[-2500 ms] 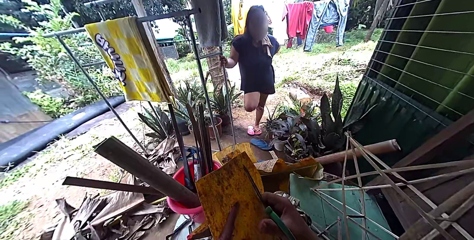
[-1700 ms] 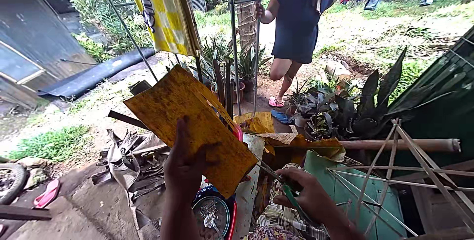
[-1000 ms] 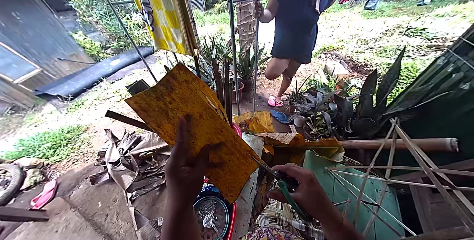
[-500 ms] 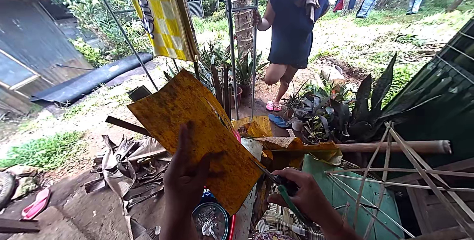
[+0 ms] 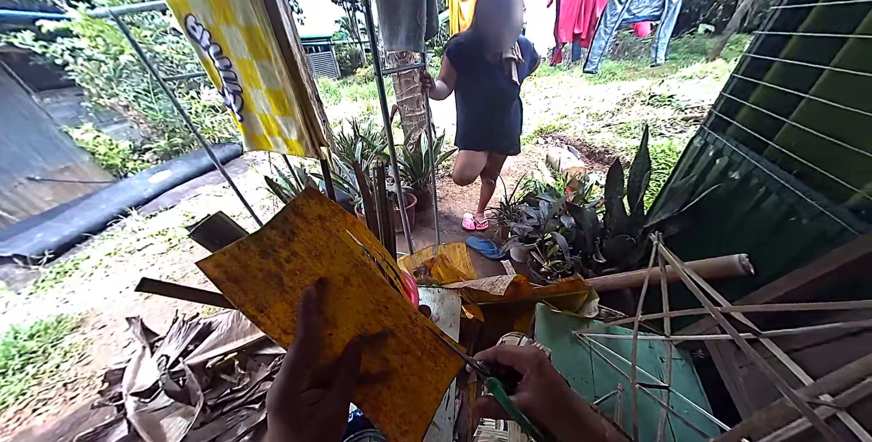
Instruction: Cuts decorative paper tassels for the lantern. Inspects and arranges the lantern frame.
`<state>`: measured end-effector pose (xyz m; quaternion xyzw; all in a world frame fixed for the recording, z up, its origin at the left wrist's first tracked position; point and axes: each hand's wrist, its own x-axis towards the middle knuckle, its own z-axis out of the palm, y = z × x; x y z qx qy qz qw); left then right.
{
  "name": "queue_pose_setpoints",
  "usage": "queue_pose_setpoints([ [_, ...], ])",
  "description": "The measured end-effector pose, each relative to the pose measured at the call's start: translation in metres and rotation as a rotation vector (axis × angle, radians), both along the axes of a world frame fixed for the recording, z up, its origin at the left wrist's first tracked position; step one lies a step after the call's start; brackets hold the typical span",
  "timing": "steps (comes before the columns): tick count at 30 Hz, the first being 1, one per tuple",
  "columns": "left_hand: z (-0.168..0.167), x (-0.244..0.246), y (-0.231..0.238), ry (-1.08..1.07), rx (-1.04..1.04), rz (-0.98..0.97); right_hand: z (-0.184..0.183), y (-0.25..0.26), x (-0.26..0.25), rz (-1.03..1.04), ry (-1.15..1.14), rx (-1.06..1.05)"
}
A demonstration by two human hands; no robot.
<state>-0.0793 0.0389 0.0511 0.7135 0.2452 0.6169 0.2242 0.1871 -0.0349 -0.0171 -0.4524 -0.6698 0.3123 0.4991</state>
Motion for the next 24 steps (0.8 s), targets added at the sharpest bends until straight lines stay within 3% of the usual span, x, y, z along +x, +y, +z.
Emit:
queue_pose_setpoints([
  [24,-0.0038,0.0085,-0.0032,0.08,0.0,-0.002,-0.0005,-0.002,-0.001,0.068,0.119,-0.094],
])
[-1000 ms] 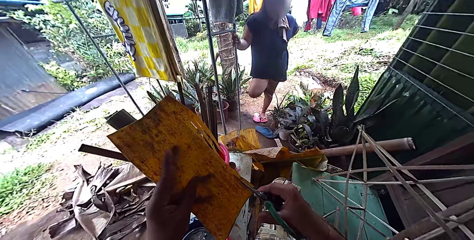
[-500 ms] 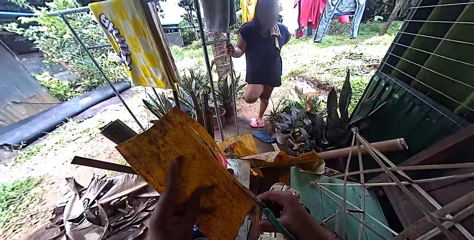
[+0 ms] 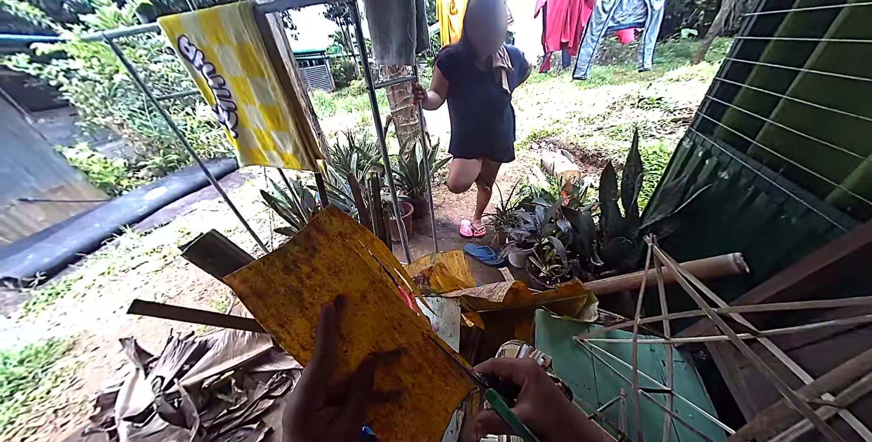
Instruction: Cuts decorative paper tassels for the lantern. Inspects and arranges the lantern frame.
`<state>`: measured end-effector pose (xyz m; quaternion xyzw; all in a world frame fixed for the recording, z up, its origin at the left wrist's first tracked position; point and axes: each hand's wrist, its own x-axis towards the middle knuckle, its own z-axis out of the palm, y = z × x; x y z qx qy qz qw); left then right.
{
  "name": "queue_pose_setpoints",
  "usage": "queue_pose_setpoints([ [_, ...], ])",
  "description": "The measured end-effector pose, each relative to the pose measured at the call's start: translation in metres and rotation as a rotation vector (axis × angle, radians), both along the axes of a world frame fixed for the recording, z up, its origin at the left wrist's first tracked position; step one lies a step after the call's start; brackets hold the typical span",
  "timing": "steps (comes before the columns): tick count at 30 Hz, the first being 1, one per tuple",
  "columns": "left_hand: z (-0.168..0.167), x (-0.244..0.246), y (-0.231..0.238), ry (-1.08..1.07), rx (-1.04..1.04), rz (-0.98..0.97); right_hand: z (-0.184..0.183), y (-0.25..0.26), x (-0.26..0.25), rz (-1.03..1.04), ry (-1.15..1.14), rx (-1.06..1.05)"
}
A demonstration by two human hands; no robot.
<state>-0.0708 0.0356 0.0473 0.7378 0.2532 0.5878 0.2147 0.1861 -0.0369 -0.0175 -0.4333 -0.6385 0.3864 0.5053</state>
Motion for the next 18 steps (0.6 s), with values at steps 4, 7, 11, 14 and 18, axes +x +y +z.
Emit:
queue_pose_setpoints([
  [4,-0.0012,0.0036,-0.0017,0.004,0.004,-0.008,-0.0022,0.0003,-0.001,0.013,0.032,-0.006],
  [7,-0.0033,0.0052,-0.0023,0.0,-0.002,-0.031,-0.0034,0.0007,-0.001,0.008,0.041,0.006],
  [11,-0.0038,0.0068,-0.0038,-0.006,0.001,-0.034,-0.0041,0.001,-0.0007,0.014,0.042,0.026],
  [14,-0.0057,0.0075,-0.0034,0.001,0.009,-0.055,-0.0029,0.0011,-0.0006,0.036,0.072,0.017],
  [18,-0.0085,0.0079,-0.0027,0.013,0.003,-0.069,-0.0012,0.001,-0.0004,0.041,0.075,-0.004],
])
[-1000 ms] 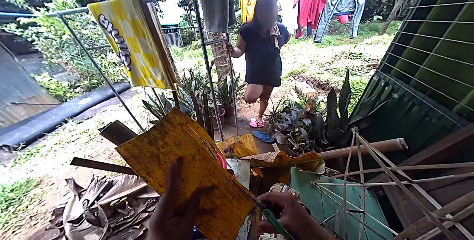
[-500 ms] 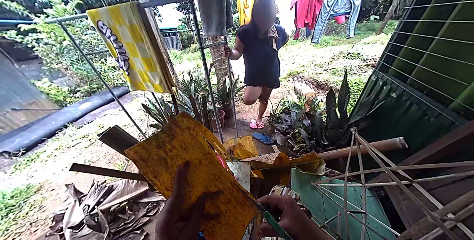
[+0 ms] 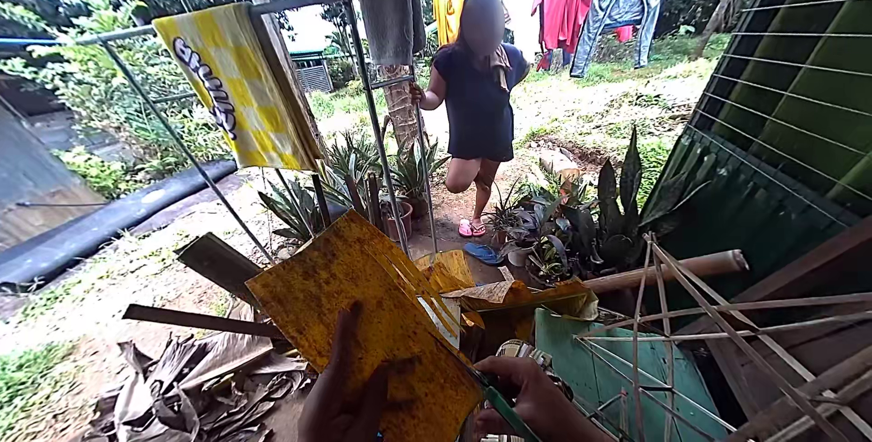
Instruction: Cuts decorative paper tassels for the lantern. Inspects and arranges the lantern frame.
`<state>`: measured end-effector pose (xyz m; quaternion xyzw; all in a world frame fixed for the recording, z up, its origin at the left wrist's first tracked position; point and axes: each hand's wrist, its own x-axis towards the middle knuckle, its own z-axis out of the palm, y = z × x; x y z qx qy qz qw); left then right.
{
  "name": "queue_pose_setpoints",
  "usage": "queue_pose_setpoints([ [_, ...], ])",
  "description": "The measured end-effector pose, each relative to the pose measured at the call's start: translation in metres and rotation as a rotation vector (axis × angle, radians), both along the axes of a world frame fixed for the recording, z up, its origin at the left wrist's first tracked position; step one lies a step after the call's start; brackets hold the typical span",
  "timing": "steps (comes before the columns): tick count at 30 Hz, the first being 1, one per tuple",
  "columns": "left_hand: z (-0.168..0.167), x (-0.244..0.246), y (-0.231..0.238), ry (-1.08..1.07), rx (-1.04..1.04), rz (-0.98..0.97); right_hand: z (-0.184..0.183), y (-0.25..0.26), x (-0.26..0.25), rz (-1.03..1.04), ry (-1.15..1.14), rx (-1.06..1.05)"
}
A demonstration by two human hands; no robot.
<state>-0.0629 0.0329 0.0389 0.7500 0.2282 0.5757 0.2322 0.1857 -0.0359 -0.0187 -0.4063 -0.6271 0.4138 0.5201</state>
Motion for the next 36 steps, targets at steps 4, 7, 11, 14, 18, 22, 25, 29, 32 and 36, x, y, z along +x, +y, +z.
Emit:
queue_pose_setpoints([
  [4,0.0,-0.001,0.001,-0.001,0.006,-0.004,-0.002,0.001,-0.001,-0.002,0.005,0.011],
  [7,0.0,0.0,0.0,0.001,0.0,-0.01,-0.002,0.002,-0.001,0.01,0.02,0.002],
  [11,-0.002,0.003,-0.002,-0.001,-0.013,-0.041,-0.001,0.002,-0.003,0.016,0.022,-0.011],
  [14,-0.004,0.003,-0.002,-0.008,-0.023,-0.052,-0.002,0.001,-0.003,0.007,0.03,0.002],
  [18,-0.004,0.003,-0.003,-0.012,-0.016,-0.056,-0.002,0.0,-0.004,0.005,0.037,0.013],
  [22,-0.005,0.006,-0.004,-0.01,-0.024,-0.084,-0.002,0.0,-0.004,0.024,0.064,0.01],
  [25,-0.007,0.007,-0.004,-0.013,-0.021,-0.083,-0.003,0.0,-0.006,-0.003,0.064,0.026],
  [29,-0.009,0.008,-0.002,0.0,-0.021,-0.099,-0.002,0.0,-0.007,-0.025,0.078,0.031],
  [32,-0.01,0.011,-0.003,0.006,-0.017,-0.122,-0.001,-0.001,-0.009,-0.022,0.119,0.017],
  [36,-0.012,0.014,-0.005,0.005,-0.035,-0.134,0.002,-0.002,-0.011,-0.035,0.135,0.01],
])
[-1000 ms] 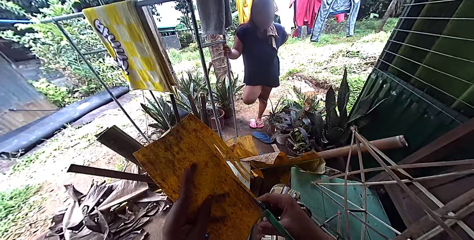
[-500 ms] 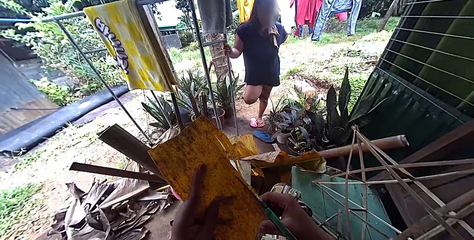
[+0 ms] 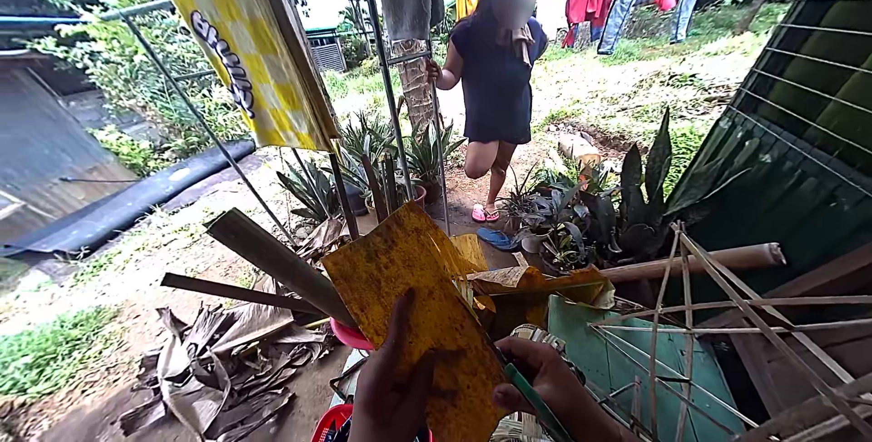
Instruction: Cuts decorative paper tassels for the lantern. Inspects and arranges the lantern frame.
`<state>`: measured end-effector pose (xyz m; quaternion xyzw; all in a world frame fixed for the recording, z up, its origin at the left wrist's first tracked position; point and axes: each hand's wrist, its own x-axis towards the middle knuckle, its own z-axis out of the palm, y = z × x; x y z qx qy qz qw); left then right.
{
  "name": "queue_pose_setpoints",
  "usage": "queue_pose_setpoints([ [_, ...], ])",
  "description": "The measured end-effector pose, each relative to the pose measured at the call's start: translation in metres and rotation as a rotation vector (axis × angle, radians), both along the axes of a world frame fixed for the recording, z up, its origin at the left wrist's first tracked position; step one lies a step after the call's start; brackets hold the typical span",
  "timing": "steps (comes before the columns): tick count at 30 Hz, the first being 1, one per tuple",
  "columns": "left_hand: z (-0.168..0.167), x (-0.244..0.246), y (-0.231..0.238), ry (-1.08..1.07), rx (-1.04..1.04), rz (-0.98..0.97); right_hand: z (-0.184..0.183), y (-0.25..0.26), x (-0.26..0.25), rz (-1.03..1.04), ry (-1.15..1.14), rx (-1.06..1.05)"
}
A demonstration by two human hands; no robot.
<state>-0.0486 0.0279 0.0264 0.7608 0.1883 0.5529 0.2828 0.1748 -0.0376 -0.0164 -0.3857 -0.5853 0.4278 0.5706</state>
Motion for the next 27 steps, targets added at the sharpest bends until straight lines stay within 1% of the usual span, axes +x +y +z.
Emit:
queue_pose_setpoints([
  [12,0.0,0.006,-0.014,0.069,0.01,-0.055,0.004,-0.002,0.001,-0.003,0.052,0.011],
  [21,0.002,0.001,-0.023,0.127,0.0,-0.035,0.006,-0.003,0.001,0.008,0.066,0.042],
  [27,0.0,0.0,-0.027,0.119,-0.007,-0.06,0.008,-0.004,-0.004,0.002,0.102,0.055],
])
